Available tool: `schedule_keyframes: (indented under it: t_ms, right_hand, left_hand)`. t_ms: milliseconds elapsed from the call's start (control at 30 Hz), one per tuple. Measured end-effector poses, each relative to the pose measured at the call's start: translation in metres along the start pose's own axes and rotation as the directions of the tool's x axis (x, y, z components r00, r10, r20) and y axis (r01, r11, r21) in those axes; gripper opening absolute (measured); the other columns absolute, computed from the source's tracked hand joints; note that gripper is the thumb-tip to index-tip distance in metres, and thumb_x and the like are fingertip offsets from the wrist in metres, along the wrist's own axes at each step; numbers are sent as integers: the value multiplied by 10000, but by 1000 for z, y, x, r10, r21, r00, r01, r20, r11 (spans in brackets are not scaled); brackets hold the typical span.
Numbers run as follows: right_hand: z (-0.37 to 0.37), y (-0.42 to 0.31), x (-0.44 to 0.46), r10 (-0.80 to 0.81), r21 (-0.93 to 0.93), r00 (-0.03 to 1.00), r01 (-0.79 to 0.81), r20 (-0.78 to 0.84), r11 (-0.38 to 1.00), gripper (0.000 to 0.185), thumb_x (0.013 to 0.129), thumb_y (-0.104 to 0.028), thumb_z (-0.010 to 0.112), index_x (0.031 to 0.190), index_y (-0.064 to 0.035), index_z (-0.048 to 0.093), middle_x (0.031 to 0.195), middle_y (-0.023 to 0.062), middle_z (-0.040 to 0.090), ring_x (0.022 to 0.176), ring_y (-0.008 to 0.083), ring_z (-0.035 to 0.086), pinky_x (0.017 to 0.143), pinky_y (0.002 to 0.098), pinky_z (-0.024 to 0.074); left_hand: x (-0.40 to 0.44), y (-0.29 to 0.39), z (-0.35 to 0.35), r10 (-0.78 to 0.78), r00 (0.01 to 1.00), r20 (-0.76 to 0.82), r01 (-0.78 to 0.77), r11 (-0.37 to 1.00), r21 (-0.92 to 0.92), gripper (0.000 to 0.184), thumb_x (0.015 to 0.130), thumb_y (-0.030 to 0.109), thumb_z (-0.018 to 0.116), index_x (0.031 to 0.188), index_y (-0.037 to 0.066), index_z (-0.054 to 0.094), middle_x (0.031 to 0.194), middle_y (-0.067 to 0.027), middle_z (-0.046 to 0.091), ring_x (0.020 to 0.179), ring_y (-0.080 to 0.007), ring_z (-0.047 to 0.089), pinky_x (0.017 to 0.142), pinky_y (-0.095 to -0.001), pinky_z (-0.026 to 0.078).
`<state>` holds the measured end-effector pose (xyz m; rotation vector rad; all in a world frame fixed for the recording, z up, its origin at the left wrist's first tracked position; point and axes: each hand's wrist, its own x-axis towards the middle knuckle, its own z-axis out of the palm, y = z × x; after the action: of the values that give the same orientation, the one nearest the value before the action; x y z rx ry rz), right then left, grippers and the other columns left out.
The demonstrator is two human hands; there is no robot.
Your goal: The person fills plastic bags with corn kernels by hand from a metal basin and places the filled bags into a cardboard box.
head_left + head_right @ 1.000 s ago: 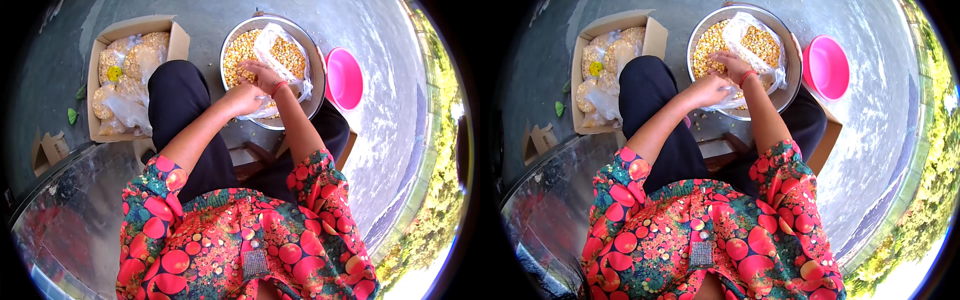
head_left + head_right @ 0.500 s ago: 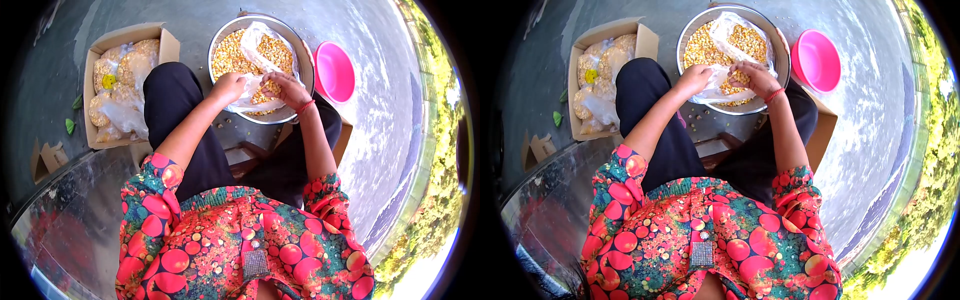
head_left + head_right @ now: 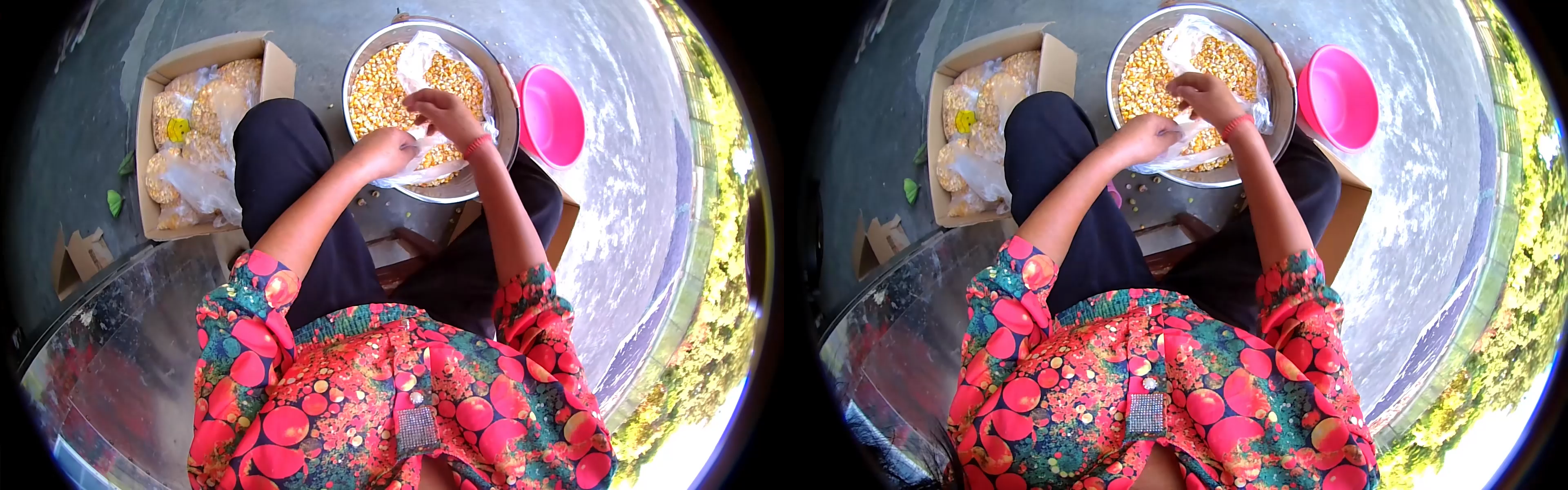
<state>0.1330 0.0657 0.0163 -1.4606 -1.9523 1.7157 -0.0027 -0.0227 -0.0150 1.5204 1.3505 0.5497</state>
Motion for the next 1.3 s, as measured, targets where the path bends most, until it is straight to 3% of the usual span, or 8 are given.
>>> schedule_keyframes:
  t_ms: [133, 233, 433, 467, 533, 767, 1167, 1300]
  right_hand:
    - [26, 31, 50, -142, -556, 989, 90, -51, 826, 322, 754, -289, 546, 1012, -97, 576, 992, 188, 577, 853, 323, 579, 777, 384, 453]
    - [48, 30, 56, -112, -695, 984, -15, -137, 719, 372, 742, -340, 549, 1009, -82, 572, 1016, 206, 565, 940, 349, 539, 845, 399, 405]
    - [55, 55, 80, 4, -580, 986, 95, 168, 809, 372, 750, -331, 557, 987, -44, 573, 869, 170, 604, 821, 313, 580, 732, 380, 457]
    - [52, 58, 75, 85, -259, 990, -55, 108, 964, 320, 772, -283, 548, 975, -37, 575, 857, 149, 603, 794, 274, 587, 674, 354, 476]
    - [47, 49, 56, 266, 430, 948, -316, 174, 846, 229, 829, -179, 519, 988, -22, 572, 857, 63, 585, 750, 160, 559, 651, 277, 478]
    - [0, 30, 31, 93, 723, 976, -210, 199, 658, 199, 860, -186, 457, 872, -4, 535, 851, 94, 559, 751, 195, 586, 663, 277, 530]
    - [-14, 17, -50, 130, 414, 980, -182, 151, 892, 229, 869, -209, 461, 951, -38, 589, 907, 21, 597, 895, 104, 538, 786, 237, 434]
    - [-16, 21, -43, -27, -160, 992, 46, 119, 986, 231, 864, -247, 473, 853, -69, 620, 789, -22, 595, 739, 56, 532, 651, 209, 423]
  left_hand:
    - [-3, 8, -3, -3, 998, 56, 0, 998, 59, 215, 784, 219, 523, 848, 43, 629, 759, -160, 613, 689, -284, 596, 660, -356, 453]
    - [-6, 7, 0, 55, 999, -1, -54, 996, 76, 219, 782, 219, 527, 876, 47, 627, 820, -161, 613, 760, -297, 595, 707, -366, 452]
    - [-5, 8, -4, -7, 992, 122, -6, 994, 107, 243, 782, 213, 518, 959, 77, 614, 916, -152, 605, 837, -301, 583, 763, -365, 445]
    - [-5, 8, -4, 22, 994, 107, -33, 994, 104, 244, 783, 209, 513, 965, 84, 616, 916, -153, 605, 834, -304, 583, 763, -367, 446]
    - [-7, 8, -4, 17, 997, 70, -23, 996, 89, 242, 783, 205, 508, 964, 87, 617, 904, -158, 607, 824, -303, 585, 754, -363, 448]
    - [5, -6, 0, -34, 997, -65, 33, 999, -10, 232, 788, 203, 499, 890, 31, 617, 769, -188, 606, 707, -284, 599, 656, -360, 447]
    - [13, -13, -2, -164, 958, -236, 90, 951, -296, 302, 859, 233, 441, 837, -40, 569, 667, -119, 580, 595, -153, 536, 576, -318, 420]
    - [12, -14, -2, -92, 964, -249, 35, 973, -227, 283, 848, 221, 453, 848, -35, 572, 659, -102, 575, 585, -129, 524, 564, -295, 420]
